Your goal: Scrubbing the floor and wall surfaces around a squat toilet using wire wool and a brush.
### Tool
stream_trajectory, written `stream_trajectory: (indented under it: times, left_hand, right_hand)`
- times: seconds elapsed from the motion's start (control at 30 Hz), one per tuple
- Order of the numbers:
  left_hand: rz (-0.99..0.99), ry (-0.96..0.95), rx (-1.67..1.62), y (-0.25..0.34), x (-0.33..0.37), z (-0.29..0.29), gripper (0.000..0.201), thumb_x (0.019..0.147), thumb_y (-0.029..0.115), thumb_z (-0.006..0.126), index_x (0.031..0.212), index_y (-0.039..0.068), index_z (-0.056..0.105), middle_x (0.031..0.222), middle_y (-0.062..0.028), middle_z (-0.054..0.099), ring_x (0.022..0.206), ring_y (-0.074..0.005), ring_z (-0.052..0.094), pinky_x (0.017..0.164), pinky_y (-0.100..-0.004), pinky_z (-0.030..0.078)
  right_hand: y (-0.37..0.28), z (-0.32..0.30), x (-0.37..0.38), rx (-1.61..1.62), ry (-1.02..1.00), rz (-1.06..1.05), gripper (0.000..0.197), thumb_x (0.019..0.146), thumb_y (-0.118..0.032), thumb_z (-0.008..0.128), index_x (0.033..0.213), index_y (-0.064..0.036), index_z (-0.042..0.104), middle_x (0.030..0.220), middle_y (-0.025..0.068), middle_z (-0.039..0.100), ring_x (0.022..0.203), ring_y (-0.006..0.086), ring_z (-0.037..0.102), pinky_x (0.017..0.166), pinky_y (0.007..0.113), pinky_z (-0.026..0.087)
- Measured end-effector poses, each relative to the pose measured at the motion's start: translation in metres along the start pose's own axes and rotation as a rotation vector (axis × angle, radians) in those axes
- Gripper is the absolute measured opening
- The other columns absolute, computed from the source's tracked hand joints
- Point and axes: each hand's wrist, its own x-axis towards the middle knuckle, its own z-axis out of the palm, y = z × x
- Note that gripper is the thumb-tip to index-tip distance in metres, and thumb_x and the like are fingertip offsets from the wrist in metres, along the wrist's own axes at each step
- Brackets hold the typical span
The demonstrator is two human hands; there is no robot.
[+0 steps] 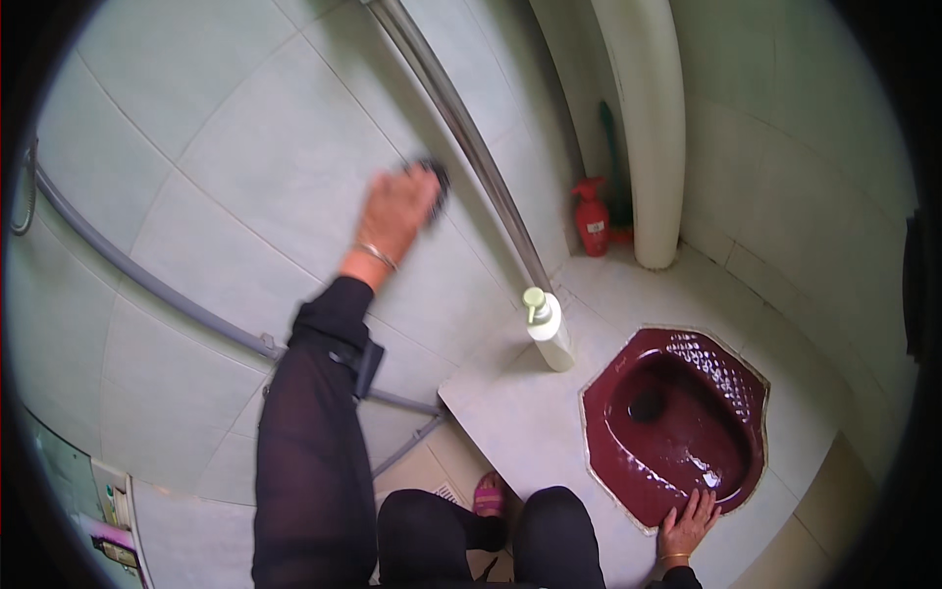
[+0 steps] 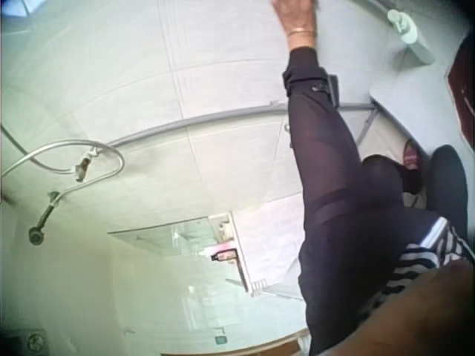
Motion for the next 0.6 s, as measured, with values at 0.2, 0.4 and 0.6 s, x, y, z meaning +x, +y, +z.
stream_trajectory:
  times: [0.2,0.4,0.6]
  left_hand:
    - [0.048,-0.242,-0.034,0.055,-0.062,0.021,0.040,0.086,0.011,0.053,0.126,0.017,0.056,0.134,-0.0066,0.054,0.124,-0.0203,0.051,0.102,-0.0535,0.037]
    - [-0.362,0.132,0.356,-0.084,0.071,-0.046,0.064,0.075,0.032,0.078,0.129,0.011,0.052,0.134,-0.0166,0.047,0.124,-0.0306,0.043,0.106,-0.0454,0.031]
    - [-0.011,0.072,0.083,0.076,-0.022,0.050,0.045,0.081,0.011,0.056,0.126,0.009,0.055,0.116,-0.0086,0.054,0.096,-0.0190,0.053,0.085,-0.0363,0.041]
  right_hand:
    - [0.005,0.015,0.002,-0.035,0.006,-0.010,0.060,0.084,-0.027,0.056,0.137,-0.0020,0.044,0.142,0.0200,0.041,0.139,0.0364,0.030,0.116,0.055,0.015]
    - [0.004,0.011,0.002,-0.100,-0.025,-0.013,0.060,0.085,-0.027,0.055,0.138,-0.0028,0.043,0.143,0.0183,0.041,0.140,0.0343,0.029,0.116,0.054,0.015]
    - [0.005,0.010,-0.002,-0.133,-0.066,-0.013,0.060,0.085,-0.027,0.054,0.140,-0.0037,0.041,0.143,0.0178,0.040,0.140,0.0343,0.029,0.116,0.054,0.015]
